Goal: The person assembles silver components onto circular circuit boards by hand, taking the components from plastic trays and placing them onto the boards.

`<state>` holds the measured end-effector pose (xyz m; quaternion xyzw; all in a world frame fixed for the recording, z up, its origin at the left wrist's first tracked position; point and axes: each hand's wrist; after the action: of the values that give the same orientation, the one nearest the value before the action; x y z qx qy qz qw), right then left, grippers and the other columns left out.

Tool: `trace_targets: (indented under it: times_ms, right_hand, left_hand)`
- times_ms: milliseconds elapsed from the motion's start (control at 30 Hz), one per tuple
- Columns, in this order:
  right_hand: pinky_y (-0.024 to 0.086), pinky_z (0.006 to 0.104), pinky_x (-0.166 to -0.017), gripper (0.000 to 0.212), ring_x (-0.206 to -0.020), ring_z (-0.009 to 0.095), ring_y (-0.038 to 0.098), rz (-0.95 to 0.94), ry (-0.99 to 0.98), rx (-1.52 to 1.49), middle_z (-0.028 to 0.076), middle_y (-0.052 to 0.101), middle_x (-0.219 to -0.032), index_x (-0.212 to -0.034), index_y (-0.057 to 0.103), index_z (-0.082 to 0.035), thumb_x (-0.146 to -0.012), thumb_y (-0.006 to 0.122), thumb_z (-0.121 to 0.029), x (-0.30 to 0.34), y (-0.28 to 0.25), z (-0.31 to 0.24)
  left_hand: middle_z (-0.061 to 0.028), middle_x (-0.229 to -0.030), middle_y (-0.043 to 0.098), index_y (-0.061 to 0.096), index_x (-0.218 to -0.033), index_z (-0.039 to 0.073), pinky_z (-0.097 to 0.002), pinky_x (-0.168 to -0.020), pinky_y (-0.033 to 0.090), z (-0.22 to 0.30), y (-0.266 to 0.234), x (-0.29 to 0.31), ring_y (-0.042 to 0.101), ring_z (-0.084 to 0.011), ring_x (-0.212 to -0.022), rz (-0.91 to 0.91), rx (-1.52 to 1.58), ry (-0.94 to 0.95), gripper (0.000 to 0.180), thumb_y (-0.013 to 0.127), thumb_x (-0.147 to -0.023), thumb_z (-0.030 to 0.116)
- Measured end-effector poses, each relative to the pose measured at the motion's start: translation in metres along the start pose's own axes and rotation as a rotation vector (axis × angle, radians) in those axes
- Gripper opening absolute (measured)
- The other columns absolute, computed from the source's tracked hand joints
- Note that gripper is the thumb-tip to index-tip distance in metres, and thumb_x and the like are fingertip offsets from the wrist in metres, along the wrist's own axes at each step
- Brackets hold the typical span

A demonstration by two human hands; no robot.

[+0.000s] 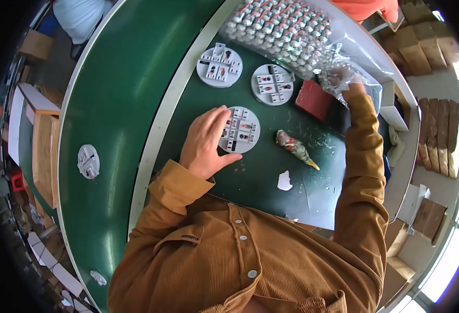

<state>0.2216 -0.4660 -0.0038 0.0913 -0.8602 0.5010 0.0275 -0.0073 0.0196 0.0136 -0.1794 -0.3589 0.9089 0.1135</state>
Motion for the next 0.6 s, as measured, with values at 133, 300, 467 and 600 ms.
trace_targets:
  times_ms: [133, 300, 467, 600]
  right_hand:
    - [0.057, 0.0363, -0.087, 0.032, -0.094, 0.026, 0.073, 0.27, -0.036, 0.302, 0.013, 0.079, -0.108, -0.117, 0.078, -0.003, -0.091, 0.074, -0.021, 0.035, -0.007, -0.015]
    - [0.057, 0.026, -0.077, 0.024, -0.079, 0.016, 0.07, 0.372, 0.061, -0.043, 0.007, 0.08, -0.097, -0.111, 0.08, -0.005, -0.087, 0.08, -0.002, 0.163, 0.017, -0.18]
    - [0.055, 0.033, -0.08, 0.018, -0.084, 0.024, 0.069, 0.184, -0.46, -0.186, 0.006, 0.077, -0.102, -0.1, 0.078, -0.005, -0.082, 0.082, -0.001, 0.176, 0.102, -0.28]
    - [0.054, 0.0344, -0.082, 0.016, -0.087, 0.025, 0.069, 0.112, -0.563, -0.086, 0.007, 0.077, -0.107, -0.1, 0.077, -0.007, -0.084, 0.079, -0.004, 0.17, 0.109, -0.273]
  left_hand:
    - [-0.017, -0.156, 0.05, 0.048, -0.155, 0.003, -0.0483, -0.12, 0.039, 0.001, 0.003, 0.005, 0.051, -0.0355, -0.141, 0.059, -0.024, -0.067, 0.102, 0.095, -0.067, 0.024]
    - [-0.0155, -0.154, 0.051, 0.049, -0.153, 0.002, -0.049, -0.121, 0.038, 0.0, 0.003, 0.0, 0.05, -0.0353, -0.142, 0.039, -0.104, -0.048, 0.101, 0.096, -0.066, 0.024]
    - [-0.0151, -0.157, 0.051, 0.051, -0.152, 0.0, -0.0496, -0.122, 0.038, 0.003, 0.003, -0.003, 0.051, -0.0381, -0.141, 0.055, -0.079, -0.053, 0.103, 0.096, -0.063, 0.025]
    - [-0.0147, -0.157, 0.051, 0.052, -0.151, 0.0, -0.0501, -0.122, 0.039, 0.006, 0.002, -0.005, 0.051, -0.0387, -0.141, 0.048, -0.079, -0.06, 0.103, 0.096, -0.062, 0.024]
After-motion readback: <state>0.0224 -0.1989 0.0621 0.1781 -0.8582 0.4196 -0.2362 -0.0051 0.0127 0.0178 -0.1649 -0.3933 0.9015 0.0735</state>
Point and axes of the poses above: each hand's wrist, its own x-axis away from the middle knuckle, its own y-axis out of the palm, z = x × y
